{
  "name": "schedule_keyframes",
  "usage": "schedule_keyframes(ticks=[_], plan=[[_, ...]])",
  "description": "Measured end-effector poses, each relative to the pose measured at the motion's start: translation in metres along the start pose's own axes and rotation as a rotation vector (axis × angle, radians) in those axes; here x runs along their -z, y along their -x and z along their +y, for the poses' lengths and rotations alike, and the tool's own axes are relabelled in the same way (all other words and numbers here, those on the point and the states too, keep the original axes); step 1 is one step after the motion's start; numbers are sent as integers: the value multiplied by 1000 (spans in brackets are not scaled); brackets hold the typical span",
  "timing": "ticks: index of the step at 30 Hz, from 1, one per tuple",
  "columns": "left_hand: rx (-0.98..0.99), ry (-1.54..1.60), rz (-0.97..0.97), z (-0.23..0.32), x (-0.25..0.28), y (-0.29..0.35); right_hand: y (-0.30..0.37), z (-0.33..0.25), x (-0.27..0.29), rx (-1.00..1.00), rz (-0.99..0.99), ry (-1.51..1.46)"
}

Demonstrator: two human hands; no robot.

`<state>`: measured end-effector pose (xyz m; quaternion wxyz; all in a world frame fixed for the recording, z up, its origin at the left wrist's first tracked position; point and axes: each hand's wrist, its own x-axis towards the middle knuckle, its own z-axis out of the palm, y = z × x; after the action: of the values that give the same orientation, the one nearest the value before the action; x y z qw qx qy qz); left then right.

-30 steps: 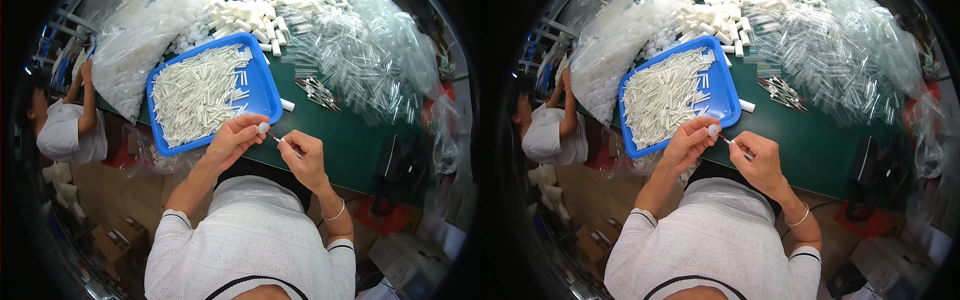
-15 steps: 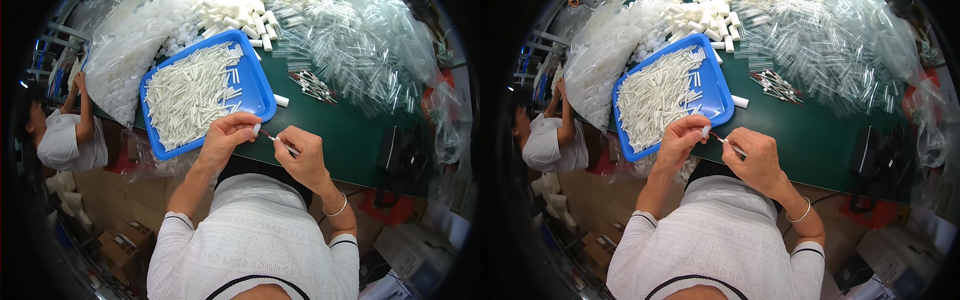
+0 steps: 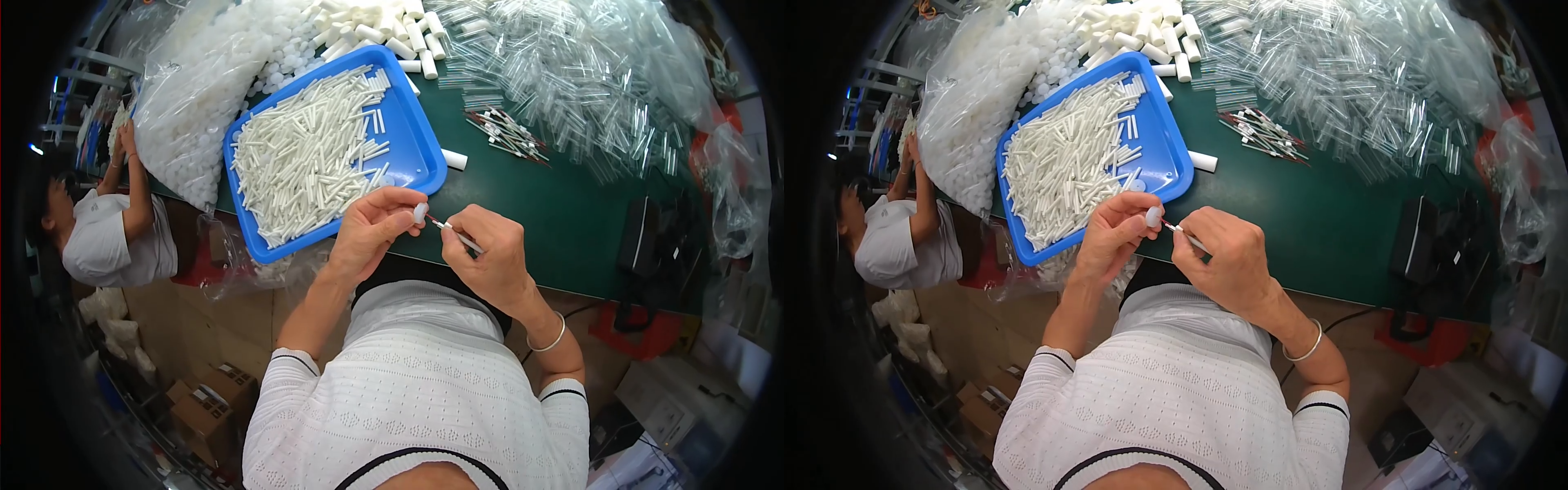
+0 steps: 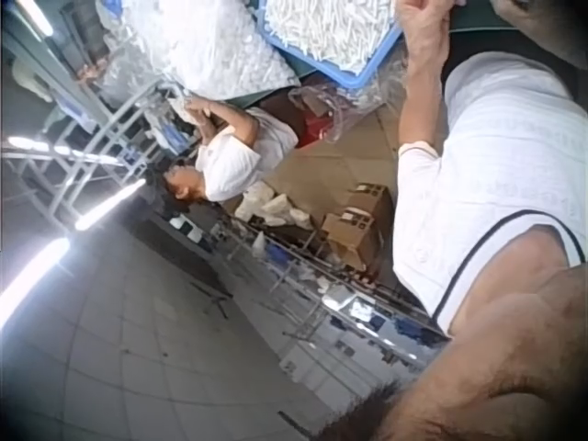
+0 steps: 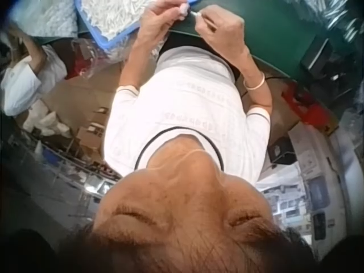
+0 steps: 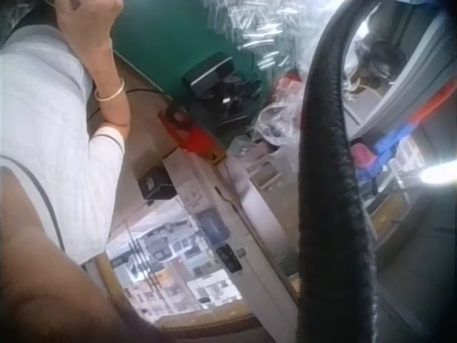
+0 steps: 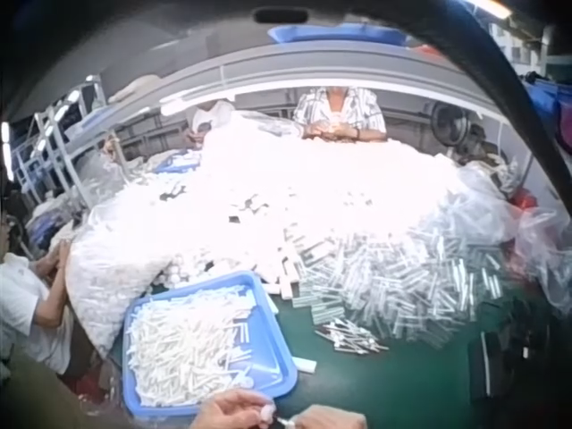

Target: Assembling small electronic or toy components by inserting wire parts into plastic housings at a factory workbench.

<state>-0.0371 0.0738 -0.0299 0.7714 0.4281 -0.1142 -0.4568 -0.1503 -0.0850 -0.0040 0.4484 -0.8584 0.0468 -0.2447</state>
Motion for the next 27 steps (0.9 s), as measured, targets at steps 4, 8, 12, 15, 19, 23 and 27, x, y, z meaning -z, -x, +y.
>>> schedule_keyframes(ticks=[4, 8, 12, 15, 19, 23, 27], plan=[[21, 19, -15, -4, -3, 0, -1, -2, -1, -10, -36, -15], [-12, 41, 16, -4, -6, 0, 2, 0, -3, -28, -50, -15], [-78, -27, 13, -12, -6, 1, 4, 3, -4, 36, -39, 40], [-209, -154, -11, -14, -10, 3, 7, 5, -5, 72, -24, 44], [-347, -189, -41, -25, -11, 0, 11, 11, -13, 75, 51, 39], [-387, -254, -69, -23, -10, -4, 17, 14, -21, -105, 24, -285], [-350, -391, -70, -19, -6, -4, 16, 27, -10, -416, -210, -649]])
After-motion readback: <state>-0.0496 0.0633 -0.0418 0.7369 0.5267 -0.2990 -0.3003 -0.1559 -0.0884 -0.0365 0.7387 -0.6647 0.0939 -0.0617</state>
